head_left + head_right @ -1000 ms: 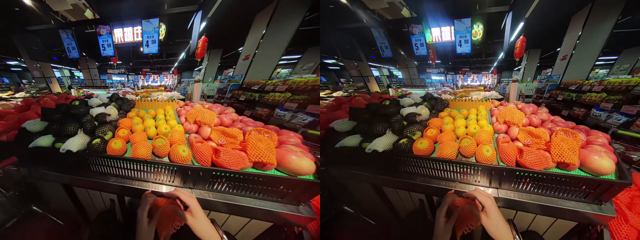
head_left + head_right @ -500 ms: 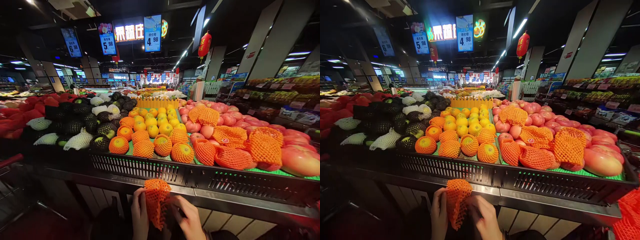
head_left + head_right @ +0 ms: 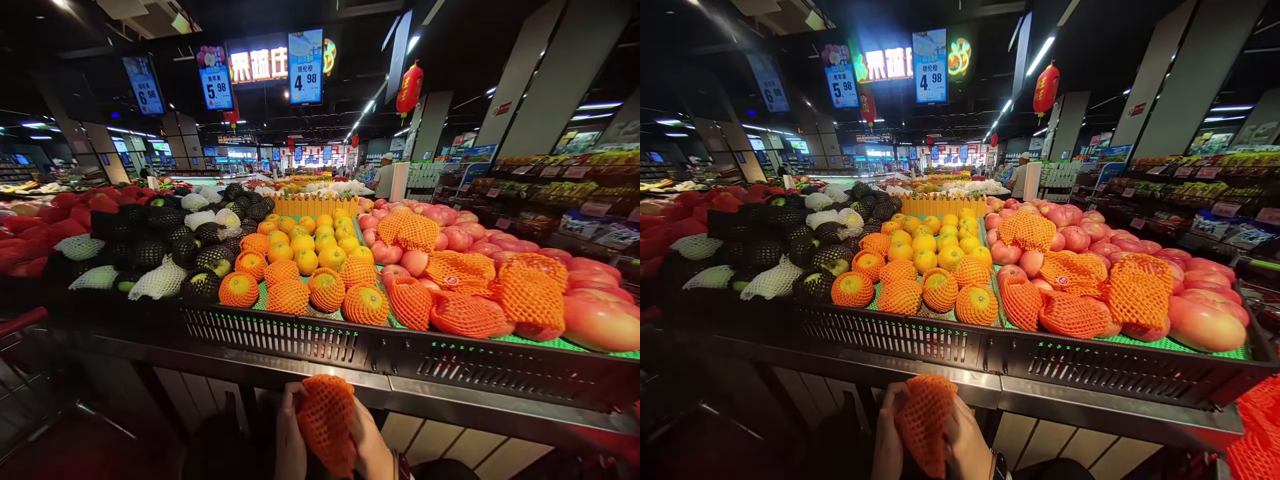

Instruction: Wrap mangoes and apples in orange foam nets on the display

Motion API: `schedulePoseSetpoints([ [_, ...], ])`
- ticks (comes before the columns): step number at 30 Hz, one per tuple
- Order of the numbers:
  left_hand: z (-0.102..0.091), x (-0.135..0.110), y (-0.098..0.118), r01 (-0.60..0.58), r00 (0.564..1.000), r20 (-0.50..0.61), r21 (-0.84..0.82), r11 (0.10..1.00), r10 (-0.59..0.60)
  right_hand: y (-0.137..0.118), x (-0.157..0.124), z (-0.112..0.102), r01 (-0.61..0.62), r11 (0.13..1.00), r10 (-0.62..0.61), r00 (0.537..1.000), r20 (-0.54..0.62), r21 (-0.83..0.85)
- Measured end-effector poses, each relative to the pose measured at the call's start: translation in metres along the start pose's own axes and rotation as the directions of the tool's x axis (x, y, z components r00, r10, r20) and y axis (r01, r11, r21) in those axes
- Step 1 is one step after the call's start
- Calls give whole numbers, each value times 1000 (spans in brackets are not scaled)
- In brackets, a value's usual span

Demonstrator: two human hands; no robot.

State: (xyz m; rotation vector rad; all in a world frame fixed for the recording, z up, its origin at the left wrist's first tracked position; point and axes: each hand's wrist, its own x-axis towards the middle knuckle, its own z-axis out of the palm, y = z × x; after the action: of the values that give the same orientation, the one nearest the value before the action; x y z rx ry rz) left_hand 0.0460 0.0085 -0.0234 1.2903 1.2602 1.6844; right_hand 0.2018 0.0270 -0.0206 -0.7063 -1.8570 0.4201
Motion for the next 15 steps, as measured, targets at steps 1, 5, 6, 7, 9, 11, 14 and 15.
schedulePoseSetpoints([
  [1, -1, 2, 0, -5, 1000, 23, 18, 1000, 4, 3, 0, 0, -81, 996, 81, 997, 14, 36],
  [5, -10, 9, 0, -204, 979, 41, 229, 952, 200, 1, 4, -3, -230, 970, 218, 966, 136, 75],
  [6, -14, 8, -2, -271, 962, 98, 252, 929, 254, -2, 5, -5, -249, 966, 238, 960, 145, 64],
  [7, -19, 6, -5, -329, 940, 173, 247, 912, 292, -4, 8, -7, -278, 959, 267, 952, 149, 57],
  [9, -27, -1, -12, -390, 899, 287, 183, 903, 330, -10, 13, -11, -360, 929, 340, 922, 185, 84],
  [11, -33, -7, -17, -347, 911, 275, 106, 932, 308, -16, 21, -15, -438, 886, 389, 881, 267, 153],
  [14, -33, -3, -12, -154, 942, 300, -23, 988, 154, -24, 33, -23, -531, 823, 441, 822, 361, 201],
  [15, -31, 1, -8, -84, 920, 380, -50, 995, 96, -27, 38, -26, -545, 814, 448, 809, 381, 200],
])
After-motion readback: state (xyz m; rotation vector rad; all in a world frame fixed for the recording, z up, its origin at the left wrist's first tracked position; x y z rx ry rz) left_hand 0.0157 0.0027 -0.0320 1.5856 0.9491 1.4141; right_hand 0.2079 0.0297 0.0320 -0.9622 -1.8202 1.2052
